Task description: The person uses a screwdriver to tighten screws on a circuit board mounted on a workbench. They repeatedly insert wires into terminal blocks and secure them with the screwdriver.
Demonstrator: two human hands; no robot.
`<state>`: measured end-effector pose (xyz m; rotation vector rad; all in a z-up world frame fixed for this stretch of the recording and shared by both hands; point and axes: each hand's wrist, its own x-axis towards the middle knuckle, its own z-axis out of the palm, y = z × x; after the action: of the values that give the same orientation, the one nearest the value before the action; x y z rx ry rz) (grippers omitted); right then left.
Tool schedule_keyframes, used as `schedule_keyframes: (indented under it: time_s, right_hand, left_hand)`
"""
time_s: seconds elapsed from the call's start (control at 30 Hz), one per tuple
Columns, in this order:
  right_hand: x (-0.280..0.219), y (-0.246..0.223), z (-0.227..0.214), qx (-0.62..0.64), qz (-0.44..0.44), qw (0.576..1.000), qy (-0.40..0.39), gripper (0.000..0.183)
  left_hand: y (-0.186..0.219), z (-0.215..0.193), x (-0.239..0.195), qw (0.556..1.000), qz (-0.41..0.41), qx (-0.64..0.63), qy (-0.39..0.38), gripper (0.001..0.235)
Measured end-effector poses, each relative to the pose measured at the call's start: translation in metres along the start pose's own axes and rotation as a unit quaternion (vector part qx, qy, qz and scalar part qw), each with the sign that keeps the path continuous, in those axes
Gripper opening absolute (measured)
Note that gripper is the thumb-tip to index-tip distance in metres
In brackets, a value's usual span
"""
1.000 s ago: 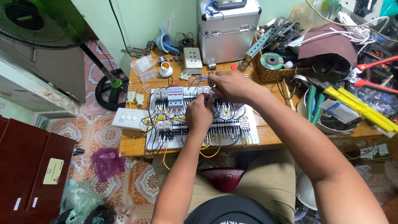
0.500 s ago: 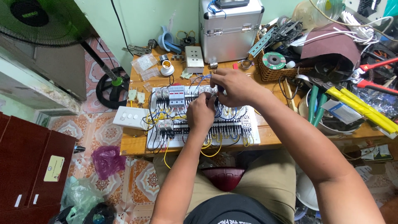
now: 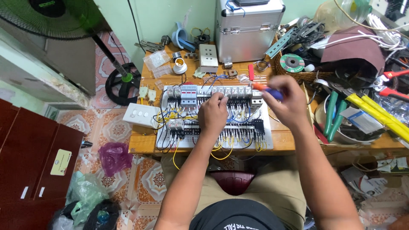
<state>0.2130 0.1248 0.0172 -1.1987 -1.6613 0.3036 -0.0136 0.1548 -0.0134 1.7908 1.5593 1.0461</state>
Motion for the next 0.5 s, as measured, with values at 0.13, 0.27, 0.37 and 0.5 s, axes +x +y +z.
schedule_keyframes:
  time_s: [0.13, 0.27, 0.37, 0.5]
  right_hand:
    - [-0.091, 0.063, -0.026, 0.109, 0.138, 0.982, 0.07, 0.035]
    - [-0.128, 0.072, -0.013, 0.1, 0.098, 0.986, 0.093, 0.021]
    - [-0.135, 0.081, -0.01, 0.053, 0.061, 0.983, 0.167, 0.015]
    - [-0.127, 0.081, -0.009, 0.081, 0.073, 0.968, 0.226, 0.011]
  left_hand:
    - [0.003, -0.002, -0.003, 1.0, 0.006, -0.002, 0.0, 0.028]
    - [-0.004, 0.004, -0.001, 0.998, 0.05, -0.023, 0.026, 0.028]
    - [0.01, -0.001, -0.004, 0.992, 0.09, -0.07, 0.054, 0.02]
    - [0.045, 0.004, -0.008, 0.971, 0.154, -0.178, 0.043, 0.014]
